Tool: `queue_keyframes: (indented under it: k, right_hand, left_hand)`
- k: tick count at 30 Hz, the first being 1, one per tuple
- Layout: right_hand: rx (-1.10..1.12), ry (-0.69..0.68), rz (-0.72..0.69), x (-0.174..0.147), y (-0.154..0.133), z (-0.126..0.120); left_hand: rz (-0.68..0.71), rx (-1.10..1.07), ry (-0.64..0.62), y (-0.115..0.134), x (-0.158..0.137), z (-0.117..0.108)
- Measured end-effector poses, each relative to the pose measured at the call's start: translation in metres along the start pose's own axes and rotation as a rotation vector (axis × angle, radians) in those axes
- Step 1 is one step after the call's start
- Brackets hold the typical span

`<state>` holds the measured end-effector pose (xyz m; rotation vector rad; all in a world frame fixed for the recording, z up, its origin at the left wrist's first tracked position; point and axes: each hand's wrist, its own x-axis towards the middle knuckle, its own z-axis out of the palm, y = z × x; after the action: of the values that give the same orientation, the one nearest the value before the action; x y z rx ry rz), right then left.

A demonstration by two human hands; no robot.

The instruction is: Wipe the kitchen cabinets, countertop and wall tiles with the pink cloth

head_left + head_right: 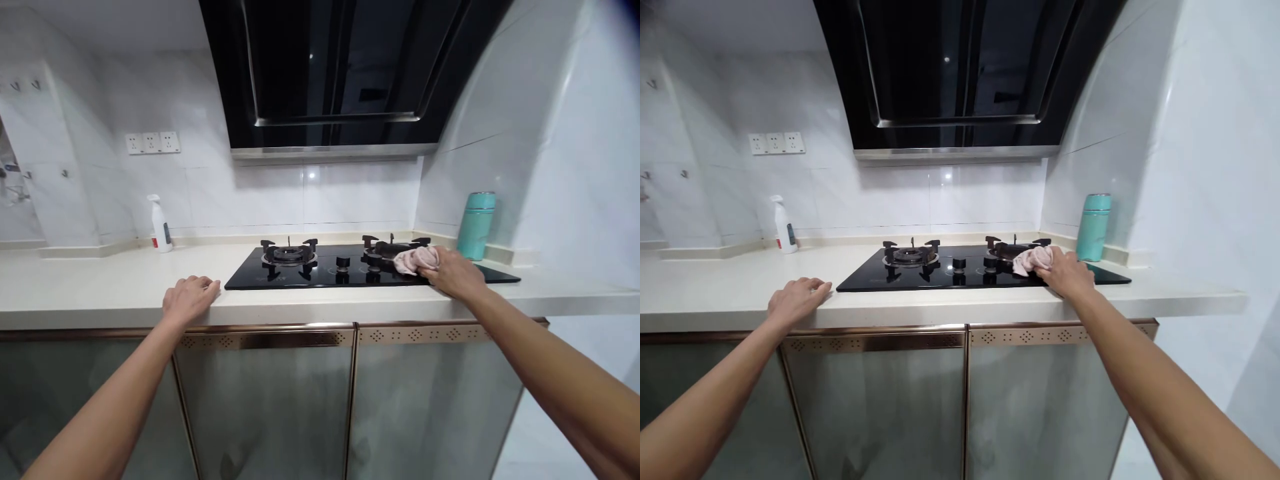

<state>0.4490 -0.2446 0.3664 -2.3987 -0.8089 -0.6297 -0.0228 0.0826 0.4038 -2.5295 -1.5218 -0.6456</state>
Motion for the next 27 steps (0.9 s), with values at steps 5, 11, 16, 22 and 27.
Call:
queue_keyframes:
  k: [5, 11, 16, 22, 27]
  right_hand:
    - [-0.142, -0.131, 0.104, 0.028, -0.013, 0.012]
    - [-0.037, -0.236, -0.171, 0.031, -0.048, 0.013]
    - [0.168, -0.312, -0.229, -0.005, -0.039, -0.025]
    - [0.441, -0.512, -0.199, -0.052, -0.018, -0.073]
    - [0.610, -0.312, -0.057, -0.047, 0.010, -0.096]
  left_hand:
    - [-0.013, 0.004, -0.020, 0.003, 0.001, -0.002]
    - [-0.020, 0.015, -0.036, 0.004, 0.003, -0.006]
    - [-0.004, 0.024, -0.064, 0.002, 0.004, -0.007]
    - [0.006, 0.036, -0.097, 0.000, 0.005, -0.008]
    - [0.005, 0.028, -0.105, 0.002, 0.004, -0.011]
